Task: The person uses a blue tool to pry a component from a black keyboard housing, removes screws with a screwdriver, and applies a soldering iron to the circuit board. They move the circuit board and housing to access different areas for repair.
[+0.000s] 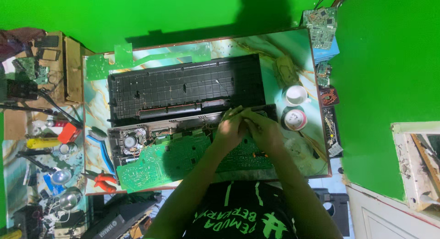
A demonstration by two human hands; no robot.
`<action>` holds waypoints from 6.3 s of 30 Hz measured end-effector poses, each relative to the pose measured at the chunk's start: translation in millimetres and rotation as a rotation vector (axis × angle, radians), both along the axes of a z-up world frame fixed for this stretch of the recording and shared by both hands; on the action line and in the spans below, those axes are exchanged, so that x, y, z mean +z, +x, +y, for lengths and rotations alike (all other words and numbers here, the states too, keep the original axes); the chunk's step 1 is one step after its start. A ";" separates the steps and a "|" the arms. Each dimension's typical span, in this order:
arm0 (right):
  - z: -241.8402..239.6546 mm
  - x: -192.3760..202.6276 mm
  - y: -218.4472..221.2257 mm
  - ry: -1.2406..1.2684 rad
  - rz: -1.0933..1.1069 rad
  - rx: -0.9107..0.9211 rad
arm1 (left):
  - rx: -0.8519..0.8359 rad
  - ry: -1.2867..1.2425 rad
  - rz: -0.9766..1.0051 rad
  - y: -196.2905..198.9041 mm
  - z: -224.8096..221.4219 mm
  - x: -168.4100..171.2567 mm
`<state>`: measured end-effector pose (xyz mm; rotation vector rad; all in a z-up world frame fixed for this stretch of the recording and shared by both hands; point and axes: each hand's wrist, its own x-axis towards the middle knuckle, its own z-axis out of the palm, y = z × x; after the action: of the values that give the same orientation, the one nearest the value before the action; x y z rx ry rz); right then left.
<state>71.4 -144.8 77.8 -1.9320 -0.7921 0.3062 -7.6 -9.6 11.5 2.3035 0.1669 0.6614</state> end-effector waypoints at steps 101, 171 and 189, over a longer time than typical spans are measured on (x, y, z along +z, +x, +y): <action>5.2 5.5 49.9 -0.070 -0.637 0.281 | 0.255 -0.122 0.182 19.6 -4.3 11.5; 2.3 6.9 68.8 -0.239 -0.720 0.537 | 0.047 0.039 0.131 8.9 8.0 12.5; -2.5 -0.4 49.7 -0.218 -0.798 0.350 | -0.091 0.103 0.155 12.1 18.4 29.3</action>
<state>121.1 -147.4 77.4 -2.1174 -1.6817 -0.2104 4.5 8.8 40.8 2.4466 0.1019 0.4547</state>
